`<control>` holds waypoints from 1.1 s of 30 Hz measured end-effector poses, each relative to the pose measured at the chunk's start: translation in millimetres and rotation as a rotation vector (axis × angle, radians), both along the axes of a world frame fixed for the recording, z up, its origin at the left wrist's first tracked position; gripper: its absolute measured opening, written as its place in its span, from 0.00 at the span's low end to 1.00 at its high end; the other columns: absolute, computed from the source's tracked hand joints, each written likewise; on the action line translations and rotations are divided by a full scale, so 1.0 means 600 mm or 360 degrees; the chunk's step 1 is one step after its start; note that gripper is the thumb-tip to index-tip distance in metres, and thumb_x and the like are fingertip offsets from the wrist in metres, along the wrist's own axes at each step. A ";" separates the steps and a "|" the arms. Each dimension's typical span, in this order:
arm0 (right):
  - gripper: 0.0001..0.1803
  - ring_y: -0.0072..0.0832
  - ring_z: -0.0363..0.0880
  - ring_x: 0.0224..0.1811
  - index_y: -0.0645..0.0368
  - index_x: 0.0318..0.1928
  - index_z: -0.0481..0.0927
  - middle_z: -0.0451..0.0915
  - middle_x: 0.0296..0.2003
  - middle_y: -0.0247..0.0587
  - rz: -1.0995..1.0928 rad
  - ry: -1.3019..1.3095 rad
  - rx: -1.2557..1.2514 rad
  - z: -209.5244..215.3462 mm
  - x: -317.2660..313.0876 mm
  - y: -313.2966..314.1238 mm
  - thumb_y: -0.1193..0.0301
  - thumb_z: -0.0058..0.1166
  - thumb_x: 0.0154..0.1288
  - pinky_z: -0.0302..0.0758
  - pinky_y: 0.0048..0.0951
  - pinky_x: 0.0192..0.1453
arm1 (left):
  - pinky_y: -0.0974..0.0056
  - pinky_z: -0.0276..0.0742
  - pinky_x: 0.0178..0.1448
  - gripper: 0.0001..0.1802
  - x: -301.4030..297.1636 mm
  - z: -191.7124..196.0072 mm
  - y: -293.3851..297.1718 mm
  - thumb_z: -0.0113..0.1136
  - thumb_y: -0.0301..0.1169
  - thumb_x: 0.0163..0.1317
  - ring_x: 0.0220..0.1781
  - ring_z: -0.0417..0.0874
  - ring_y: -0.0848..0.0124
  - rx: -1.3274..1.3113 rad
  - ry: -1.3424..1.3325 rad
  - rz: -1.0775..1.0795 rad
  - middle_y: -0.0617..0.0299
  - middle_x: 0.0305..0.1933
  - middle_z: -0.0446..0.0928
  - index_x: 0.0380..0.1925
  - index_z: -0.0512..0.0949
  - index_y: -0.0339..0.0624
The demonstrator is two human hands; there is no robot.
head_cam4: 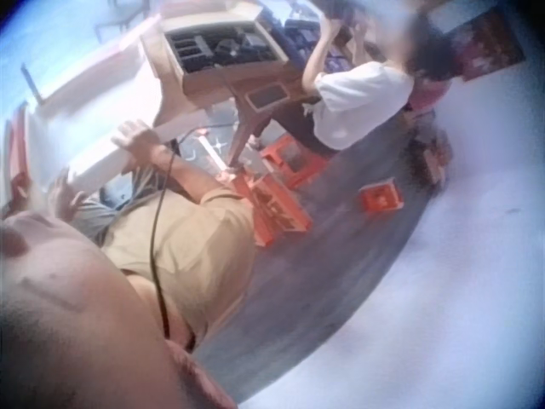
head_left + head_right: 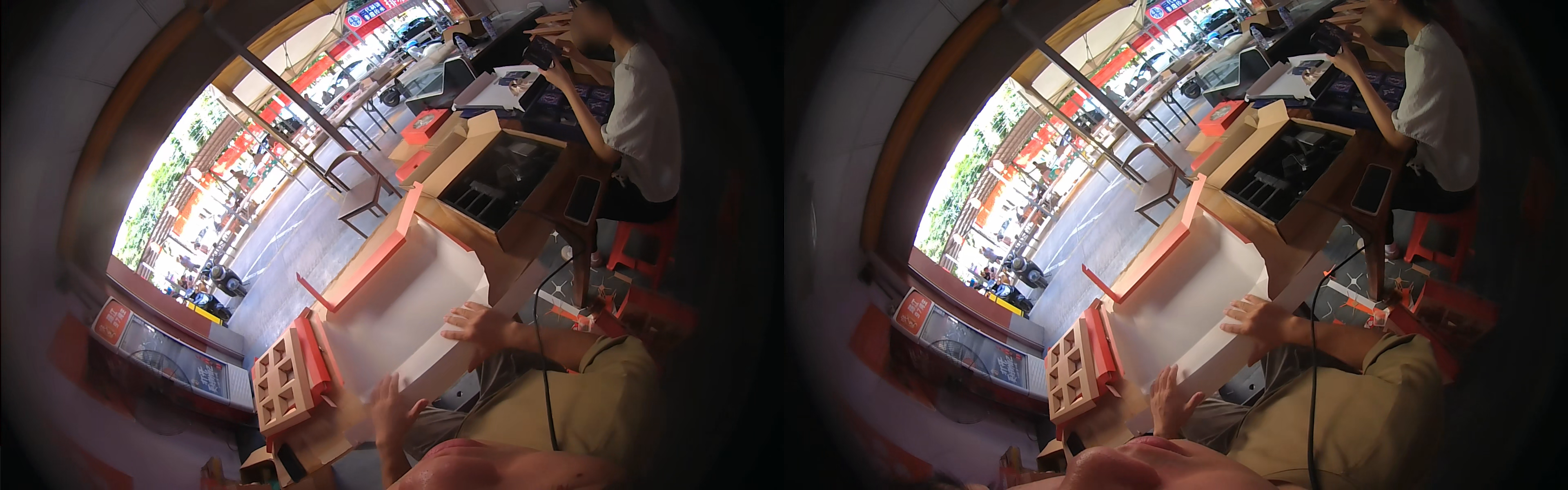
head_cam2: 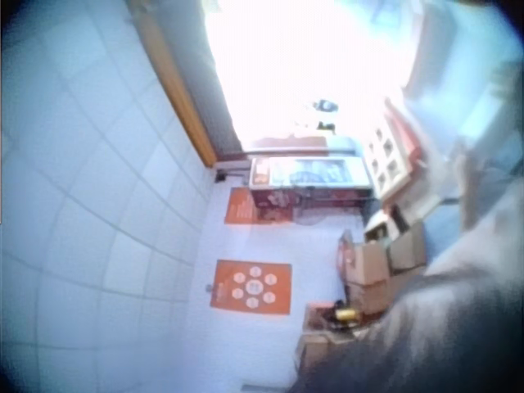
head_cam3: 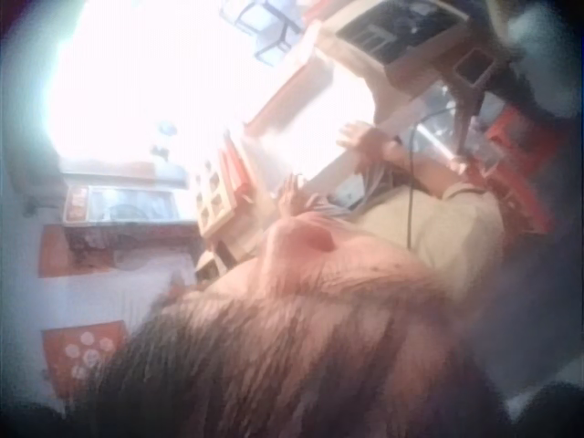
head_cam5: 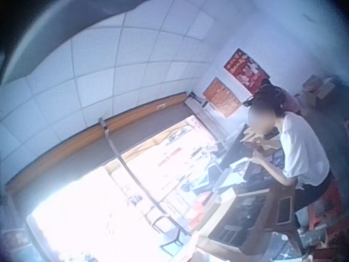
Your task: The person assembles cardboard gift boxes by folding and pressing the panels into shape, then places a wooden dividers insert into one of the boxes.
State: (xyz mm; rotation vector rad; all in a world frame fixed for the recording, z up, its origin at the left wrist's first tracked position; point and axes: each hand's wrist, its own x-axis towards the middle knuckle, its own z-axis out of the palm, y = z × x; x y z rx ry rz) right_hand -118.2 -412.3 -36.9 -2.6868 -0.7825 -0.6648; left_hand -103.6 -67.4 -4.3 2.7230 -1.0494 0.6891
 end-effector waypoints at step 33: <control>0.61 0.52 0.69 0.75 0.53 0.72 0.73 0.71 0.72 0.54 0.0052 -0.0015 0.0100 0.003 -0.024 -0.002 0.30 0.74 0.42 0.61 0.60 0.79 | 0.64 0.83 0.45 0.37 0.221 0.003 0.200 0.38 0.64 0.81 0.42 0.83 0.69 -0.2710 0.1301 0.0048 0.60 0.49 0.82 0.65 0.75 0.43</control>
